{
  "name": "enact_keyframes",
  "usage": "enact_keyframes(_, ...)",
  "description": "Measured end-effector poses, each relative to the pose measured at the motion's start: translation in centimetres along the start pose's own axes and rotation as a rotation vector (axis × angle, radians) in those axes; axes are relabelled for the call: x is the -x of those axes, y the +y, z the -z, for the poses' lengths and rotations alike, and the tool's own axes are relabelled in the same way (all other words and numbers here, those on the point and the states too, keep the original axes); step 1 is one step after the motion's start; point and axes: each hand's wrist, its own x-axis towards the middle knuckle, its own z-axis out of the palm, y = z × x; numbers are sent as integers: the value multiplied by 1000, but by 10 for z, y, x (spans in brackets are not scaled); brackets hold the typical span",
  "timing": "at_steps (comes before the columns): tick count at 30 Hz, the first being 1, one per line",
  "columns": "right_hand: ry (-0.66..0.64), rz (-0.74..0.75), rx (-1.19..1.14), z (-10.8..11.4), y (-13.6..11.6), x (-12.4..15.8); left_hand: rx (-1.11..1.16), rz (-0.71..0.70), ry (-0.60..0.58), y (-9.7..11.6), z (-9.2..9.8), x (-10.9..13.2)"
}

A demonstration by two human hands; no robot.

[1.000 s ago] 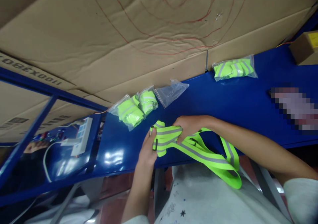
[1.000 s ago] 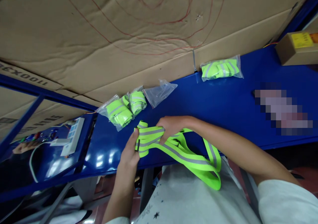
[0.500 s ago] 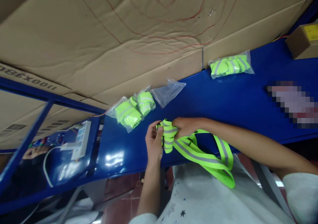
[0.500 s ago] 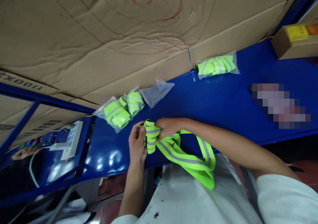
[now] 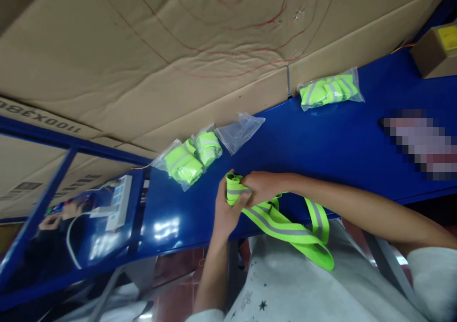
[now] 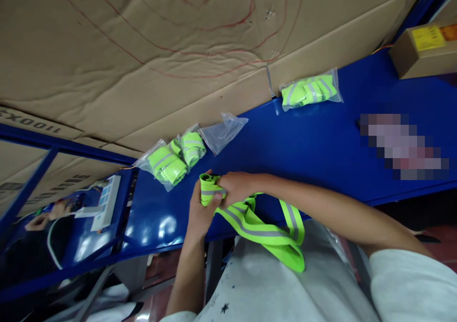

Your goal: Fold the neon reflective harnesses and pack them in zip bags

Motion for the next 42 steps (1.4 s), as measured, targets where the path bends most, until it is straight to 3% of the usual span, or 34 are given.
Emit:
enact_keyframes(3,8,4,-75,4,0,3,164,80,101,4,1,1)
enact_keyframes(6,-17,1,-275,8,7,3,396,169,111,13,8,2)
enact_keyframes(10,-4,-90,-627,2,11,0,525,198,99,26,20,0)
enact_keyframes(16,125,-287,-1130,-28,-9,7,582,203,113,29,30,-8)
enact_keyframes(22,-61,-135,-1475,-52,-23,33,426,156,120,36,37,-3)
enact_keyframes(26,-42,-168,-1192,-50,-27,47,317,108,145,45,51,0)
enact_keyframes(29,8,-144,-859,-35,-28,59,349,166,105,49,58,4)
enact_keyframes(31,-47,-88,-710,-22,-26,65,416,217,79,49,56,8)
enact_keyframes(37,-235,44,-699,-1,-1,57,610,277,33,39,32,15)
enact_keyframes(39,-161,37,-598,3,11,54,598,254,62,35,25,13)
enact_keyframes(42,236,36,-307,12,11,64,408,119,248,30,20,10)
